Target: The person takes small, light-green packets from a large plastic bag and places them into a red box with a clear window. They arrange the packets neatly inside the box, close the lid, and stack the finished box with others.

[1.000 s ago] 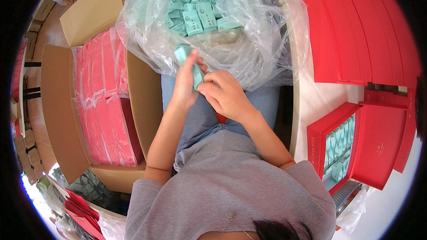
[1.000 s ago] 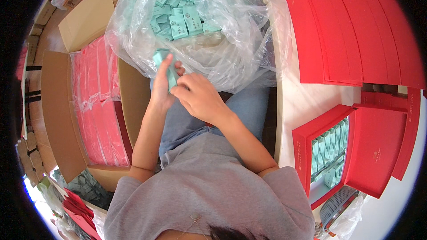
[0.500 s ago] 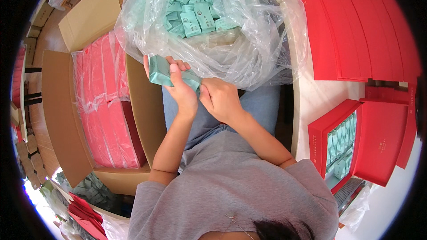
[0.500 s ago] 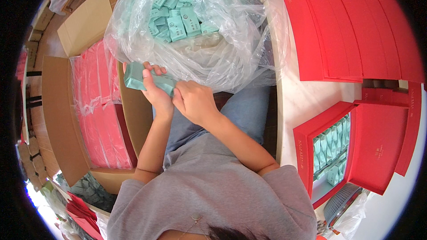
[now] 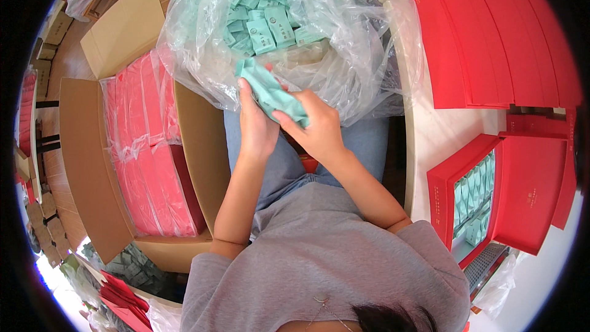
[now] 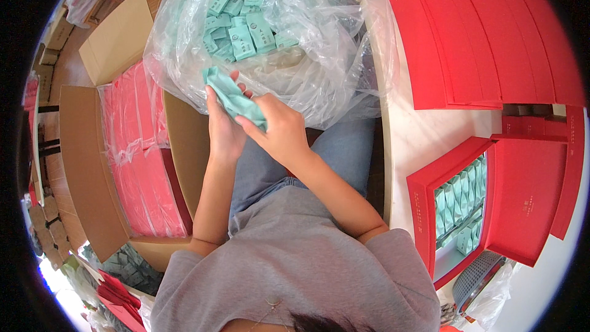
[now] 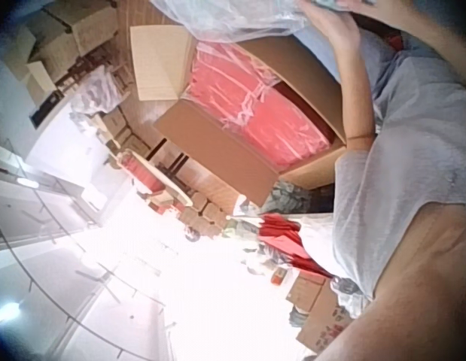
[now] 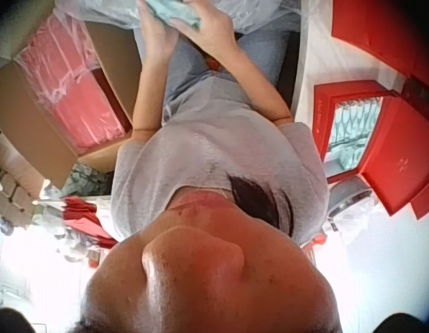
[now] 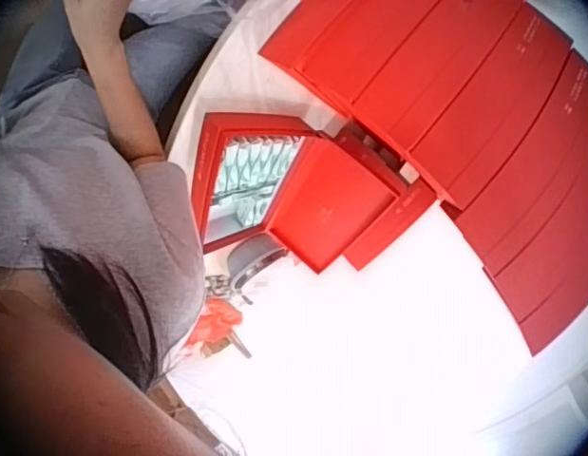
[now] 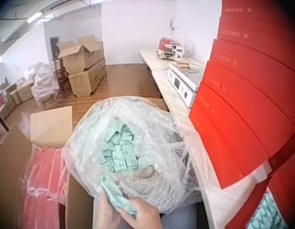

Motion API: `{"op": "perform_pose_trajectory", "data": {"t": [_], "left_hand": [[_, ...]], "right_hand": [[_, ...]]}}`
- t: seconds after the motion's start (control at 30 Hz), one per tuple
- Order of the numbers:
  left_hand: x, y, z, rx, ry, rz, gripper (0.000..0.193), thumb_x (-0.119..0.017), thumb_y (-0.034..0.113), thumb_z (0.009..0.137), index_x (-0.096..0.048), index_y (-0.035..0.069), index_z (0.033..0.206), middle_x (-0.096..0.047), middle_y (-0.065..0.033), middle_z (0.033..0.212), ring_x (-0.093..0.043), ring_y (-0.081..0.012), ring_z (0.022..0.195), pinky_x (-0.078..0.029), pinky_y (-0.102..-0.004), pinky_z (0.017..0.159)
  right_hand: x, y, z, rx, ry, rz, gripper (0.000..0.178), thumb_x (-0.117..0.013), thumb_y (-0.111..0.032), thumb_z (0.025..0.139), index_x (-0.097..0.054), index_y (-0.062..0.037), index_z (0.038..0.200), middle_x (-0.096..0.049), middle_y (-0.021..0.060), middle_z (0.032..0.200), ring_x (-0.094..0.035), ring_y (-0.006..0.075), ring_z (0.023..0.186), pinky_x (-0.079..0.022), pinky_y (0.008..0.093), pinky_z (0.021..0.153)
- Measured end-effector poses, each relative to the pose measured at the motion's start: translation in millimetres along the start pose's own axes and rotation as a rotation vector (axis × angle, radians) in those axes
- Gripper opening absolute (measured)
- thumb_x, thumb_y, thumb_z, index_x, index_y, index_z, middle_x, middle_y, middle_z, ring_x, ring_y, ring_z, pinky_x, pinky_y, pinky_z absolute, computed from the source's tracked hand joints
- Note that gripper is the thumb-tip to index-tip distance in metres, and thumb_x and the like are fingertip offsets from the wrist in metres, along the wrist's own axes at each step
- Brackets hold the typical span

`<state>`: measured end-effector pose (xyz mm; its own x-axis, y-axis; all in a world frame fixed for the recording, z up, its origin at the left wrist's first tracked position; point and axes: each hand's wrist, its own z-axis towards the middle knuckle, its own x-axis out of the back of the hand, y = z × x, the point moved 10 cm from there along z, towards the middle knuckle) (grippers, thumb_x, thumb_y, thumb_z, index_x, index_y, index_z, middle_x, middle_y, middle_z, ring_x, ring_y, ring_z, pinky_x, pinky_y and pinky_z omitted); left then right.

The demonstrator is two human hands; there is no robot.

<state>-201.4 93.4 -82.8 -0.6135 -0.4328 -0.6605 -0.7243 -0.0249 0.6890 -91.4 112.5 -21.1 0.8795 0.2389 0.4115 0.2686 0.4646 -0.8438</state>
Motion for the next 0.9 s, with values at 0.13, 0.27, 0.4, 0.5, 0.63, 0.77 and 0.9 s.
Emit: {"op": "perform_pose_trajectory", "data": {"t": [0.13,0.27,0.4,0.5,0.63,0.77,0.9], "left_hand": [[31,-3,2,0.057,0.231,-0.082,0.052,-0.033,0.059,0.096,-0.05,0.01,0.097,-0.049,-0.0011,0.081,-0.049,-0.0151,0.077,-0.046,-0.03,0.074],[41,16,2,-0.102,0.4,-0.126,0.051,-0.035,0.062,0.094,-0.044,0.012,0.084,-0.039,0.0006,0.074,-0.034,-0.0132,0.063,-0.033,-0.0266,0.056],[36,23,0,-0.187,0.373,-0.144,0.052,-0.034,0.061,0.095,-0.039,0.012,0.078,-0.031,0.002,0.069,-0.027,-0.0114,0.06,-0.027,-0.0262,0.054],[41,25,2,-0.229,0.331,-0.156,0.053,-0.034,0.061,0.095,-0.04,0.012,0.077,-0.029,0.0022,0.067,-0.026,-0.0111,0.06,-0.025,-0.0256,0.053],[36,28,-2,-0.249,0.34,-0.113,0.053,-0.033,0.061,0.095,-0.04,0.012,0.076,-0.028,0.0024,0.066,-0.025,-0.0108,0.059,-0.024,-0.0255,0.053],[52,24,2,-0.257,0.255,-0.139,0.054,-0.033,0.062,0.095,-0.04,0.012,0.079,-0.036,0.0022,0.068,-0.032,-0.0107,0.058,-0.029,-0.0252,0.053],[67,34,-3,-0.335,0.349,-0.07,0.055,-0.029,0.063,0.095,-0.044,0.011,0.083,-0.044,0.0017,0.071,-0.039,-0.0104,0.06,-0.034,-0.0246,0.054]], "right_hand": [[0,-23,-9,0.058,-0.011,-0.05,0.038,-0.076,-0.027,0.074,-0.058,-0.0046,0.099,-0.059,0.0093,0.079,-0.06,0.0262,0.066,-0.048,0.0342,0.055],[-2,-23,-24,0.058,0.034,-0.085,0.021,-0.072,-0.012,0.077,-0.057,-0.0039,0.09,-0.057,0.0073,0.074,-0.057,0.024,0.058,-0.045,0.0337,0.05],[-4,-33,-25,0.188,0.08,-0.093,0.014,-0.069,0.003,0.076,-0.056,-0.0029,0.08,-0.055,0.0073,0.067,-0.055,0.0208,0.052,-0.042,0.0303,0.046],[-6,-42,-23,0.182,0.063,-0.121,0.014,-0.068,0.003,0.076,-0.056,-0.0027,0.079,-0.054,0.0083,0.067,-0.054,0.0233,0.052,-0.042,0.0316,0.046],[-6,-46,-21,0.191,0.059,-0.126,0.013,-0.067,0.002,0.076,-0.056,-0.0025,0.078,-0.053,0.0081,0.066,-0.052,0.0238,0.051,-0.042,0.0323,0.046],[-9,-44,-16,0.182,0.002,-0.043,0.013,-0.068,-0.001,0.076,-0.055,-0.0029,0.075,-0.053,0.0075,0.064,-0.051,0.022,0.05,-0.04,0.0318,0.046],[-10,-34,-13,0.022,-0.117,-0.057,0.014,-0.068,-0.008,0.076,-0.056,-0.0036,0.074,-0.05,0.0069,0.059,-0.049,0.02,0.048,-0.039,0.0309,0.046]]}}
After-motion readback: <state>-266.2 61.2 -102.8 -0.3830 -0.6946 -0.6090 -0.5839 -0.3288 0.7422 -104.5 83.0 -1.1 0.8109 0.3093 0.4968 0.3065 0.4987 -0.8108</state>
